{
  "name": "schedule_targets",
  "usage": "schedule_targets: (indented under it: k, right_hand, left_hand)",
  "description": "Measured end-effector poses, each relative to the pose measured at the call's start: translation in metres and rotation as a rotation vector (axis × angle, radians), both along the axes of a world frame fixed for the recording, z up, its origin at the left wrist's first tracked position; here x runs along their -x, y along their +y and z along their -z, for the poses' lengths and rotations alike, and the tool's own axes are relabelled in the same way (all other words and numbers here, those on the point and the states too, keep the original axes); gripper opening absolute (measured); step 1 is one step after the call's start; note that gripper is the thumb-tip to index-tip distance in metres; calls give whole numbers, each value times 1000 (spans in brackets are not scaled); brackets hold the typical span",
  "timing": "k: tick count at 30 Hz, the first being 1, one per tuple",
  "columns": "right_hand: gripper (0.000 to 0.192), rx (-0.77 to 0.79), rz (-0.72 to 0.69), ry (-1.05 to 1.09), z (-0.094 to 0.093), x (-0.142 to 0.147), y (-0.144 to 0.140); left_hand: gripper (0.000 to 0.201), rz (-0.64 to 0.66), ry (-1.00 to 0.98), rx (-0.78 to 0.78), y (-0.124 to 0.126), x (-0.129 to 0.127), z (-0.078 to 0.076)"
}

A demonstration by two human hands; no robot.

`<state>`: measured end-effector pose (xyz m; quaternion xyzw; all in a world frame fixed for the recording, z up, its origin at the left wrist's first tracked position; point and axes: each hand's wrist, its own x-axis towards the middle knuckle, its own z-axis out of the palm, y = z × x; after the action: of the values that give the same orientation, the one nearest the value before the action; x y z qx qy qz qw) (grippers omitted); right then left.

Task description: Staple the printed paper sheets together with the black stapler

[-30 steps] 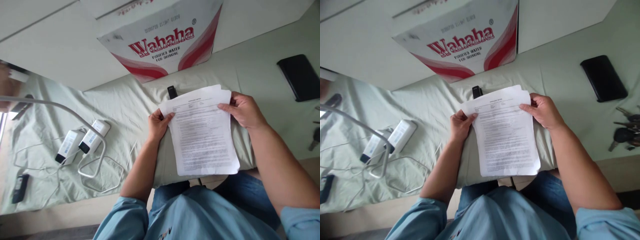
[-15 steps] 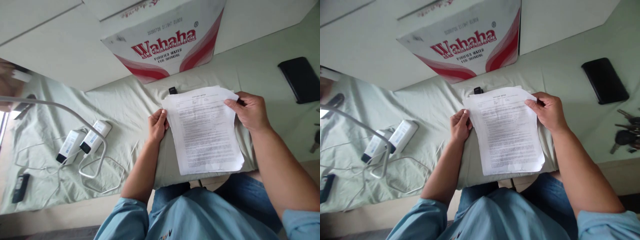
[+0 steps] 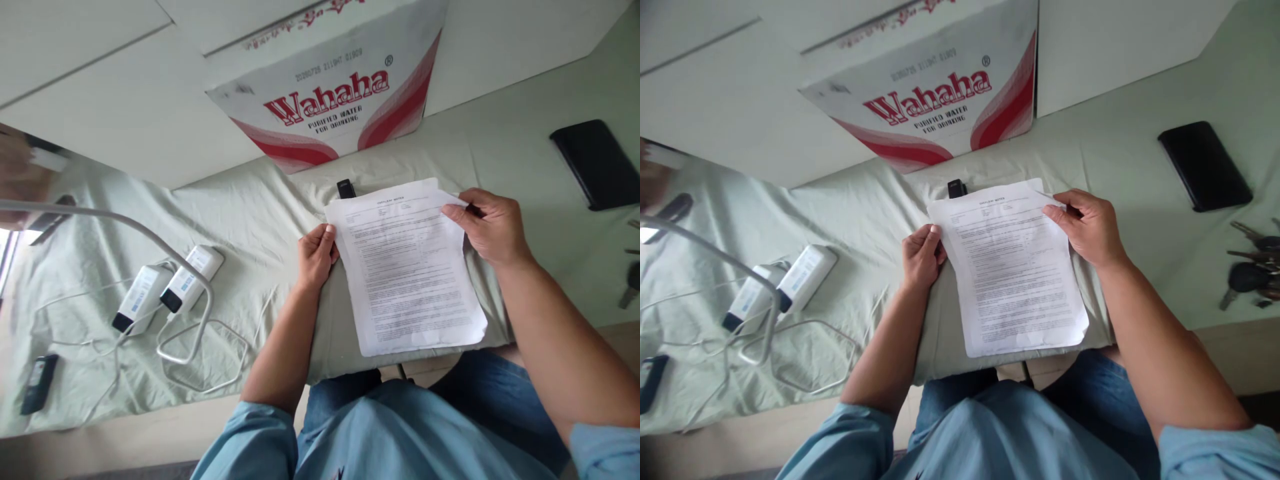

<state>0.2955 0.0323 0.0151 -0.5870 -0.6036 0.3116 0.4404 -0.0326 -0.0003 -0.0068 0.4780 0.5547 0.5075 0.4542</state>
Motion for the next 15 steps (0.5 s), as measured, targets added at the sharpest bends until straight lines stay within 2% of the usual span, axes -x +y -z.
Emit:
schedule_targets:
  k: [8,15]
  right_hand:
    - [45,2,-7,-21,-1,1,1]
    - [28,-13,26,51,11,-2,1]
  left_hand:
    - [66,-2,-53,26,1,-5,-4]
    - [65,-21,15,22,1,0,2]
